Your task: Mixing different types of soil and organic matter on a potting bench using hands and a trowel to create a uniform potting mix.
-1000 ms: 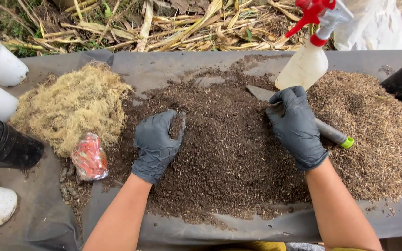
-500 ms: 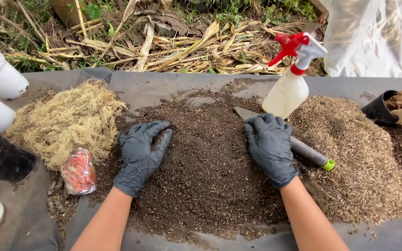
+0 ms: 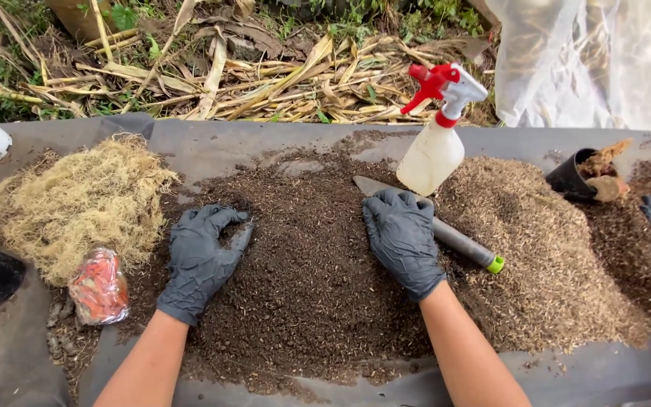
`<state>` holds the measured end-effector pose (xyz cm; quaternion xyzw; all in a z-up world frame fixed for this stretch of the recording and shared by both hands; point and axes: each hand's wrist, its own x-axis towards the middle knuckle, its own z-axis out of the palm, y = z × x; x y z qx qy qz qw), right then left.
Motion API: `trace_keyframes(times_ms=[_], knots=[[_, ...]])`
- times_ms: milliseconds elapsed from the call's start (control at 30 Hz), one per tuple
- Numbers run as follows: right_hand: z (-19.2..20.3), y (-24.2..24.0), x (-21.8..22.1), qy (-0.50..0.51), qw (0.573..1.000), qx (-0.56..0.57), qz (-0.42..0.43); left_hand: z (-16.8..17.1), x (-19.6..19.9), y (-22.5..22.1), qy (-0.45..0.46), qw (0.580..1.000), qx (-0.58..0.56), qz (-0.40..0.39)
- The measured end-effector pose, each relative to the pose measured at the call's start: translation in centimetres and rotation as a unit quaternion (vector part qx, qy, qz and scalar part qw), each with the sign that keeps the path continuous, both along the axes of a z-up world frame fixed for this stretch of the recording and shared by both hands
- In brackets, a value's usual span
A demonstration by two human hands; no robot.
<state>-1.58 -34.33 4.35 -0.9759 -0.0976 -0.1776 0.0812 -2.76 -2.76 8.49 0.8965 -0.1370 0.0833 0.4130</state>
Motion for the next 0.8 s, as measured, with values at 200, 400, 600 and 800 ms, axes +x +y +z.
trace_keyframes(times_ms=[200, 400, 600, 800], knots=[[0.2, 0.1, 0.2, 0.033, 0.999, -0.009, -0.01, -2.7, 1.0, 1.8, 0.001, 1.0, 0.006, 0.021], [0.3, 0.1, -0.1, 0.024, 0.999, -0.025, -0.007, -12.0, 4.2, 3.7, -0.041, 0.97, 0.206, 0.125], [-0.6, 0.0, 0.3, -0.003, 1.0, -0.013, -0.014, -6.6, 2.9, 1.9, -0.014, 0.995, 0.071, 0.065], [1.2, 0.3, -0.3, 0.088, 0.991, 0.098, -0.009, -3.4, 1.8, 0.0, -0.048, 0.998, 0.048, 0.019]])
